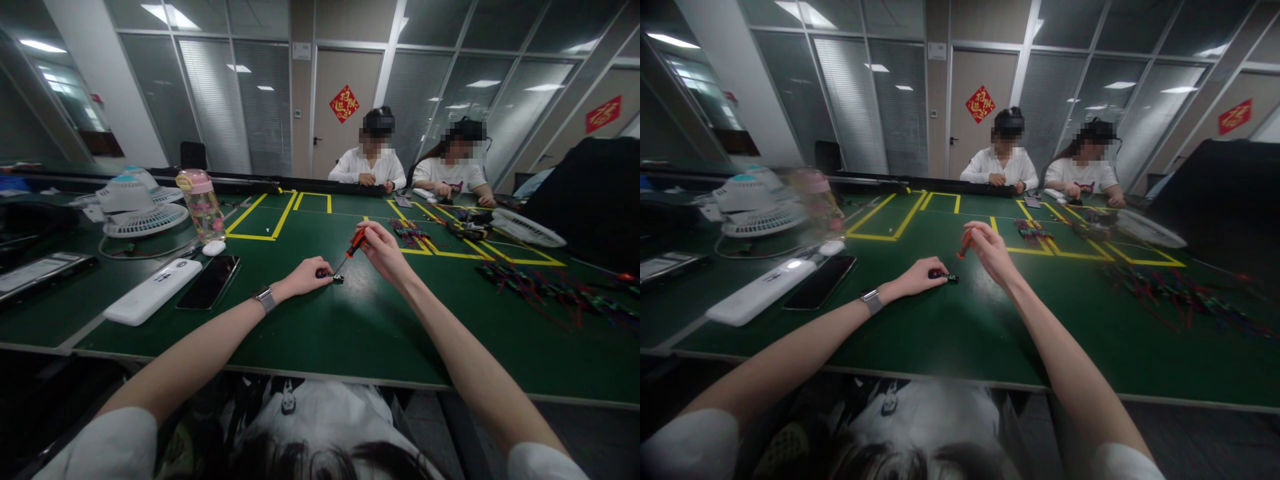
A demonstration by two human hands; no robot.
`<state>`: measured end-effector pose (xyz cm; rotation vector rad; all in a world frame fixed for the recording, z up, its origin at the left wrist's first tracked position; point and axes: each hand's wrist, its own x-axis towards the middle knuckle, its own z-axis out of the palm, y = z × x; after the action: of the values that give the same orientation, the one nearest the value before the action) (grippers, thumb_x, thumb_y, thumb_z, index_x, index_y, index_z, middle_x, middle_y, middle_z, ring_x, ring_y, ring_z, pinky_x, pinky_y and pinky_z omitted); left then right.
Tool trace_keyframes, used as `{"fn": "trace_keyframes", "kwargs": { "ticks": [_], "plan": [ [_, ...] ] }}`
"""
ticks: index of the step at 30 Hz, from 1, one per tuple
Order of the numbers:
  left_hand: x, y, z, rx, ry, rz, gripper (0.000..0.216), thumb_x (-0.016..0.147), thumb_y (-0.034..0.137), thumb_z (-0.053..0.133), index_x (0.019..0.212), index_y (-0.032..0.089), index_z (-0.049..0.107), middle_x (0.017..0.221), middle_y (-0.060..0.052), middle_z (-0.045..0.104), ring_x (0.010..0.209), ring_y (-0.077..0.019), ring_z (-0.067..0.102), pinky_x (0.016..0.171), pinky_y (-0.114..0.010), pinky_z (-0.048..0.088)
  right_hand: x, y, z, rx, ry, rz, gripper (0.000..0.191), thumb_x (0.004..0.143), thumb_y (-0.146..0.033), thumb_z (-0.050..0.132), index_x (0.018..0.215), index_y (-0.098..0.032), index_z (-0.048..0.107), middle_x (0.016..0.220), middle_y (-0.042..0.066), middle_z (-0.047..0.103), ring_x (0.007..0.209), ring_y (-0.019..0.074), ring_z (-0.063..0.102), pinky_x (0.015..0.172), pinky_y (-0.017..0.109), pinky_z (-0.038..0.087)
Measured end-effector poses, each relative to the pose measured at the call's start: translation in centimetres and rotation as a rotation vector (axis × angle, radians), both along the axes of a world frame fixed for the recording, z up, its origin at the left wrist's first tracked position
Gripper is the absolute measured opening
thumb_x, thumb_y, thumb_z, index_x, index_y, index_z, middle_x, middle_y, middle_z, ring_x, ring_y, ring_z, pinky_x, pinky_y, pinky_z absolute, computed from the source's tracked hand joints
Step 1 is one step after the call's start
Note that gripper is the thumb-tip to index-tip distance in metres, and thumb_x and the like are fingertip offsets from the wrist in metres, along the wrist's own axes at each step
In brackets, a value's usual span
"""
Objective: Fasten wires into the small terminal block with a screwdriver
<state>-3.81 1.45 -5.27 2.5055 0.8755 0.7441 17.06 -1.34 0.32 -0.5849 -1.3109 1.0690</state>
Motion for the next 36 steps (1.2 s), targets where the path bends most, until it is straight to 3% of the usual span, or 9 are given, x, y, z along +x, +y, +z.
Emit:
{"fn": "trace_keyframes", "kwargs": {
  "ticks": [4, 8, 17, 24, 30, 36],
  "plan": [
    [-0.01, 0.1, -0.15, 0.019, -0.006, 0.002, 0.013, 0.086, 0.028, 0.065, 0.09, 0.017, 0.07, 0.087, -0.003, 0.062, 0.079, -0.0161, 0.058, 0.073, -0.027, 0.043, -0.09, -0.18, 0.16, -0.008, 0.008, 0.025, 0.033, 0.075, -0.049, 0.074, 0.1, -0.03, 0.066, 0.087, -0.001, 0.068, 0.085, 0.0156, 0.064, 0.088, 0.034, 0.051],
    [-0.01, 0.13, -0.17, 0.016, 0.001, 0.008, 0.015, 0.086, 0.031, 0.064, 0.091, 0.018, 0.07, 0.089, -0.004, 0.063, 0.08, -0.0165, 0.059, 0.074, -0.028, 0.044, -0.07, 0.0, 0.01, -0.022, 0.038, 0.026, 0.03, 0.076, -0.05, 0.073, 0.096, -0.029, 0.066, 0.089, 0.0, 0.069, 0.089, 0.0165, 0.065, 0.092, 0.037, 0.05],
    [-0.01, -0.02, 0.01, 0.014, -0.001, 0.007, 0.015, 0.086, 0.028, 0.065, 0.091, 0.016, 0.071, 0.088, -0.004, 0.062, 0.078, -0.0158, 0.059, 0.072, -0.026, 0.044, 0.05, 0.35, -0.37, -0.007, 0.038, -0.041, 0.024, 0.074, -0.046, 0.076, 0.089, -0.029, 0.068, 0.078, -0.003, 0.064, 0.077, 0.0138, 0.06, 0.08, 0.031, 0.053],
    [-0.01, -0.04, 0.03, 0.007, -0.012, -0.001, 0.013, 0.086, 0.028, 0.065, 0.091, 0.017, 0.07, 0.088, -0.003, 0.062, 0.079, -0.0157, 0.059, 0.072, -0.026, 0.043, -0.06, 0.06, -0.13, -0.035, 0.066, 0.03, 0.034, 0.077, -0.045, 0.074, 0.108, -0.031, 0.066, 0.089, -0.001, 0.07, 0.09, 0.0152, 0.066, 0.093, 0.035, 0.05],
    [0.04, 0.02, -0.02, 0.013, -0.009, -0.001, 0.014, 0.086, 0.028, 0.065, 0.091, 0.016, 0.071, 0.088, -0.004, 0.062, 0.078, -0.0161, 0.058, 0.071, -0.026, 0.043, -0.19, 0.11, -0.31, -0.037, 0.093, 0.025, 0.026, 0.076, -0.047, 0.075, 0.093, -0.03, 0.067, 0.089, -0.001, 0.07, 0.089, 0.0163, 0.065, 0.089, 0.035, 0.052],
    [-0.01, 0.09, -0.16, 0.003, -0.009, 0.004, 0.014, 0.086, 0.029, 0.065, 0.091, 0.017, 0.071, 0.088, -0.003, 0.062, 0.079, -0.0159, 0.059, 0.07, -0.026, 0.043, -0.29, 0.18, -0.28, -0.022, 0.088, -0.019, 0.025, 0.071, -0.046, 0.078, 0.086, -0.029, 0.07, 0.083, -0.003, 0.065, 0.078, 0.0123, 0.06, 0.079, 0.027, 0.052]
  ]
}}
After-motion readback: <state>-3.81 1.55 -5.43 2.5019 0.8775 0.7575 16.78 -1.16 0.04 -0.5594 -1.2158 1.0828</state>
